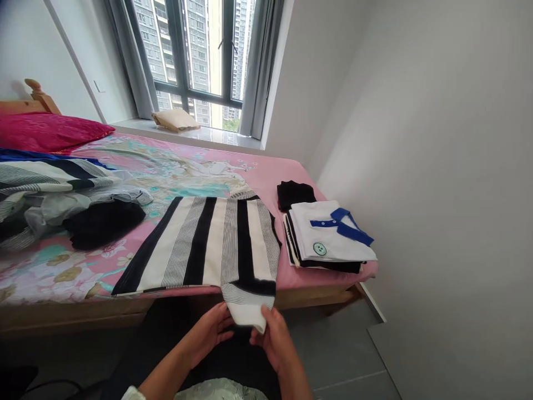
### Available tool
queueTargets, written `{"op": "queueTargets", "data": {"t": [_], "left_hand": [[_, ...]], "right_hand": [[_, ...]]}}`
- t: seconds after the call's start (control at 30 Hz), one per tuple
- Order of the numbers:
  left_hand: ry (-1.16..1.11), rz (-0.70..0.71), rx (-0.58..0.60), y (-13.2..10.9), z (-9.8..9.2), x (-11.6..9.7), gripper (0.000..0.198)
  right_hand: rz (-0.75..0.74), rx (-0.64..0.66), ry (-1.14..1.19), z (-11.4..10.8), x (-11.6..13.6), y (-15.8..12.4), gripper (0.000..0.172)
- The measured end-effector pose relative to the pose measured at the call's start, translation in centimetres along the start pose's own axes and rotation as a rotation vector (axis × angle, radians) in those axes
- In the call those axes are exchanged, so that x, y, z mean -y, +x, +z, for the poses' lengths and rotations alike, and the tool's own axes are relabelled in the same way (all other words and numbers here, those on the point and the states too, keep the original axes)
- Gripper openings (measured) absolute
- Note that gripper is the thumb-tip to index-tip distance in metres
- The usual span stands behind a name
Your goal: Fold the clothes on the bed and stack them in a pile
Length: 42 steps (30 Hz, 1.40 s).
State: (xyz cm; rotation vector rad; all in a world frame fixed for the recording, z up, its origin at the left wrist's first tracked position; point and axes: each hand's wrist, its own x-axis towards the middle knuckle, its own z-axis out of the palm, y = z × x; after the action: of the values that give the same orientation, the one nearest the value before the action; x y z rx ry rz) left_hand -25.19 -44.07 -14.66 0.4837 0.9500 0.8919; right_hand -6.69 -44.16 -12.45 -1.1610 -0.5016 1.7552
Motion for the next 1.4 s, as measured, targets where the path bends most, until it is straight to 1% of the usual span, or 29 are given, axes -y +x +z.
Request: {"op": "queueTargets", "data": {"t": [0.03, 0.07, 0.13, 0.2, 0.27, 0.33, 0.43, 0.53, 0.6, 0.67, 0.73, 0.8, 0.9, 0.97, 1.07, 1.13, 1.23, 1.3, 1.4], "left_hand": [[-0.037, 0.014, 0.034, 0.3, 0.7, -0.3, 0.043], [-0.066, 0.033, 0.025, 0.6, 1.2, -0.5, 0.038], [-0.106, 0.074, -0.069, 1.0, 1.7, -0.9, 0.037], [-0.107, 0.133, -0.177, 1.0, 1.9, -1.0, 0.044], [-0.036, 0.227, -0.247, 0.9, 1.8, -0.9, 0.057], [0.134, 0.342, -0.287, 0.8, 1.6, -0.4, 0.069], [0.514, 0.518, -0.364, 0.9, 2.0, 0.5, 0.075], [0.792, 0.681, -0.473, 1.2, 3.3, 0.9, 0.069], [0.891, 0.745, -0.532, 1.3, 4.1, 0.6, 0.055], [0.967, 0.777, -0.529, 1.2, 4.6, 0.0, 0.037], [1.046, 0.813, -0.467, 1.0, 4.4, -0.7, 0.025], [1.138, 0.847, -0.428, 0.7, 3.8, -1.1, 0.023], [1.288, 0.885, -0.441, 0.2, 3.3, -1.3, 0.02], [1.375, 0.922, -0.423, 0.0, 3.4, -1.3, 0.017], [1.454, 0.951, -0.395, 0.2, 4.2, -1.5, 0.024], [1.466, 0.919, -0.424, 0.5, 4.4, -2.0, 0.026], [1.457, 0.853, -0.507, 0.7, 3.9, -3.1, 0.032], [1.449, 0.816, -0.544, 0.3, 3.1, -3.8, 0.033], [1.463, 0.728, -0.544, -0.7, 2.2, -4.1, 0.028]], "right_hand": [[-0.011, -0.012, 0.022, 0.2, 0.3, 0.0, 0.044], [-0.017, -0.023, 0.042, 0.3, 0.5, -0.1, 0.045], [-0.031, -0.05, 0.071, 0.5, 1.0, -0.2, 0.046], [-0.06, -0.073, 0.074, 0.6, 1.4, -0.3, 0.049], [-0.093, -0.08, 0.058, 0.8, 1.5, -0.5, 0.055], [-0.114, -0.067, 0.042, 1.1, 1.6, -0.7, 0.061], [-0.122, -0.038, 0.034, 1.7, 1.6, -0.9, 0.06], [-0.143, 0.001, 0.008, 2.2, 1.4, -1.0, 0.055], [-0.161, 0.017, -0.028, 2.4, 1.3, -1.0, 0.054], [-0.174, 0.014, -0.066, 2.3, 1.2, -0.9, 0.054], [-0.182, -0.013, -0.086, 2.0, 1.3, -0.7, 0.057], [-0.183, -0.045, -0.082, 1.7, 1.5, -0.7, 0.064], [-0.174, -0.068, -0.067, 1.6, 1.6, -0.6, 0.072], [-0.172, -0.063, -0.067, 1.6, 1.6, -0.5, 0.073], [-0.175, -0.042, -0.073, 1.8, 1.3, -0.5, 0.07], [-0.184, -0.032, -0.078, 1.8, 1.2, -0.4, 0.069], [-0.198, -0.05, -0.094, 1.3, 1.3, -0.3, 0.071], [-0.197, -0.083, -0.105, 0.8, 1.5, -0.3, 0.074], [-0.176, -0.119, -0.117, 0.2, 1.4, -0.3, 0.076]]}}
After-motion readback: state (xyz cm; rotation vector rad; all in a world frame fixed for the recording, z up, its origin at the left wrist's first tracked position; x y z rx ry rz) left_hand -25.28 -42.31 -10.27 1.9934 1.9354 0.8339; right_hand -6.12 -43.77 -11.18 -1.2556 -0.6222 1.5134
